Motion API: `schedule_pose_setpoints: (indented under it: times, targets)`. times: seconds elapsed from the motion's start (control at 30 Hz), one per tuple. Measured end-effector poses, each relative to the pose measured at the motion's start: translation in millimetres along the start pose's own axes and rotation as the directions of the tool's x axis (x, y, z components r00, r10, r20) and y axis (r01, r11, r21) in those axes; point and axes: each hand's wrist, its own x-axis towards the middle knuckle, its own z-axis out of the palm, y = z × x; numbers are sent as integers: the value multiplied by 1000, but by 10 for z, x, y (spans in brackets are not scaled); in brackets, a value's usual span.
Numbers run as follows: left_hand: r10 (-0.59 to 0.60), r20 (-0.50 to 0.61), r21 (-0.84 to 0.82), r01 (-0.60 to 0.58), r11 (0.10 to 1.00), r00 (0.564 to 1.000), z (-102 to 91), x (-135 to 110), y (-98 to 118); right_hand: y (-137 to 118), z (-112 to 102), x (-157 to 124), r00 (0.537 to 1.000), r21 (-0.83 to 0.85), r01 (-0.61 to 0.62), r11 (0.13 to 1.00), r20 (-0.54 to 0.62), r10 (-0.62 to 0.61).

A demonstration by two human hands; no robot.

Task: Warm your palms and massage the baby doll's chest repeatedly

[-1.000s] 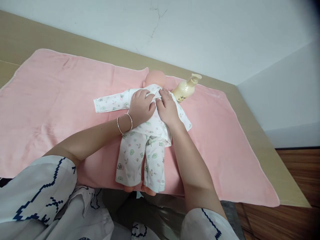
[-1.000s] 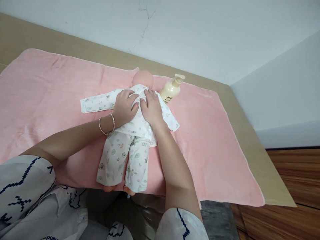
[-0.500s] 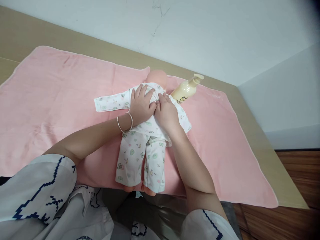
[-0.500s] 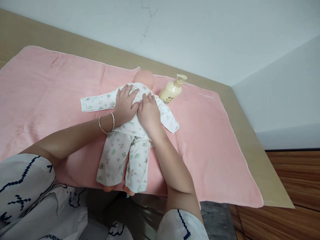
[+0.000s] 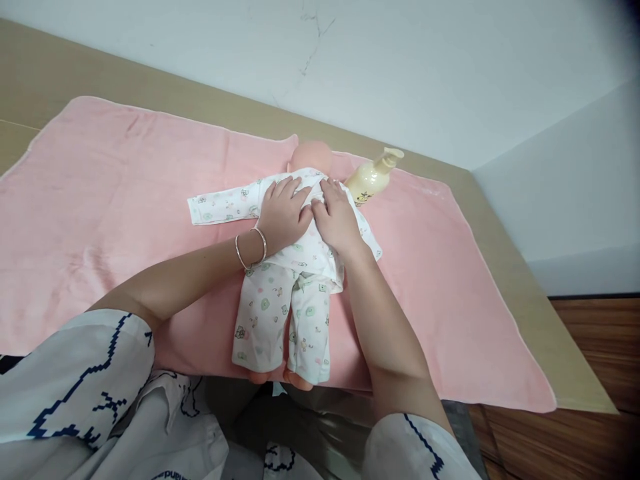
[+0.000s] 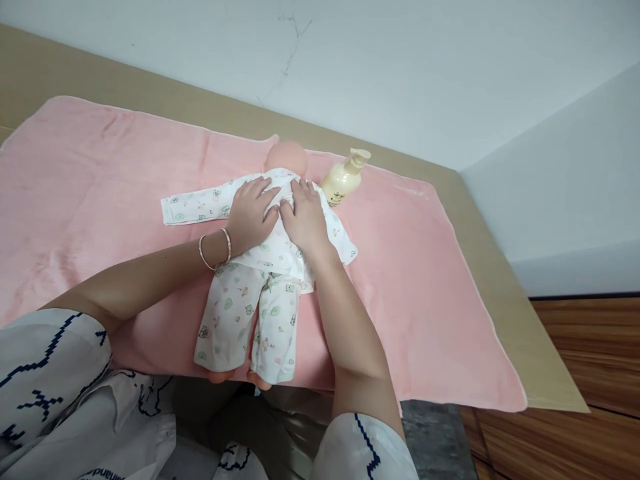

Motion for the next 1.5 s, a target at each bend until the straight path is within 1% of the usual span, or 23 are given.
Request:
schedule_pose_setpoints:
  times: [0.1, 0.2, 0.27, 0.33, 0.43, 0.5, 0.57, 0.63, 0.7, 0.77, 0.83, 0.9, 0.97, 1.07, 1.13, 1.2, 1.23, 1.33, 1.43, 1.5]
  targets:
    - [-34, 10, -5, 34, 999, 999, 1, 1, 4, -192, -42, -93, 999, -72, 7, 997, -35, -10]
    - [-92, 29, 0, 93, 996, 995, -6, 11, 11, -417, -111, -196, 999, -172, -31, 985, -26, 26]
    - [-88, 29, 4, 88, 996, 996, -16, 16, 14, -461, -136, -215, 999, -192, -48, 980, -20, 45]
    - [-50, 22, 1, 50, 999, 998, -31, 17, 18, -387, -129, -185, 999, -142, -48, 989, -32, 44]
    - [-8, 13, -7, 8, 1000, 1000, -55, 11, 30, -134, -63, -82, 1000, -8, -8, 1000, -29, 7]
    - [-8, 2, -7, 8, 1000, 1000, -58, 9, 38, 23, -6, -18, 1000, 42, 16, 999, -13, -15]
    - [-29, -12, -8, 28, 1000, 1000, -44, 12, 38, 95, 33, 13, 1000, 35, 27, 999, -2, -27]
    - [-72, -20, -15, 72, 997, 997, -9, 18, 23, 61, 35, -1, 999, -9, 32, 999, -7, -32]
    - [-115, -21, -26, 115, 993, 993, 38, 26, -8, -54, -5, -52, 999, -46, 22, 999, -24, -24]
    - [-128, -20, -44, 127, 991, 992, 81, 32, -44, -198, -74, -121, 1000, -62, 11, 998, -22, -12]
    - [-123, -24, -65, 121, 991, 992, 105, 35, -74, -314, -146, -179, 1000, -62, 25, 998, 19, -24]
    - [-115, -30, -78, 112, 991, 993, 101, 37, -84, -358, -191, -202, 997, -53, 47, 997, 60, -44]
    - [-103, -34, -74, 100, 992, 994, 73, 38, -71, -304, -192, -176, 998, -36, 36, 999, 59, -34]
    - [-64, -33, -50, 62, 997, 997, 14, 33, -21, -82, -117, -74, 1000, 10, -1, 1000, 14, 1]
    - [-42, -34, -38, 41, 998, 999, -13, 27, 9, 69, -49, -8, 1000, 29, 2, 1000, 1, -2]
    - [-36, -40, -34, 34, 999, 999, -15, 22, 18, 137, -1, 22, 1000, 15, 9, 1000, -1, -9]
    - [-41, -45, -34, 39, 999, 998, -6, 21, 13, 128, 11, 17, 1000, -2, 12, 1000, -5, -12]
    - [-91, -65, -34, 89, 995, 994, 57, 22, -34, -56, -6, -68, 999, -73, 4, 997, -40, -7]
    - [-136, -64, -40, 134, 990, 989, 118, 25, -87, -328, -65, -193, 996, -177, -60, 982, -80, 47]
    - [-134, -49, -49, 132, 990, 990, 133, 30, -104, -442, -101, -241, 993, -227, -95, 969, -84, 78]
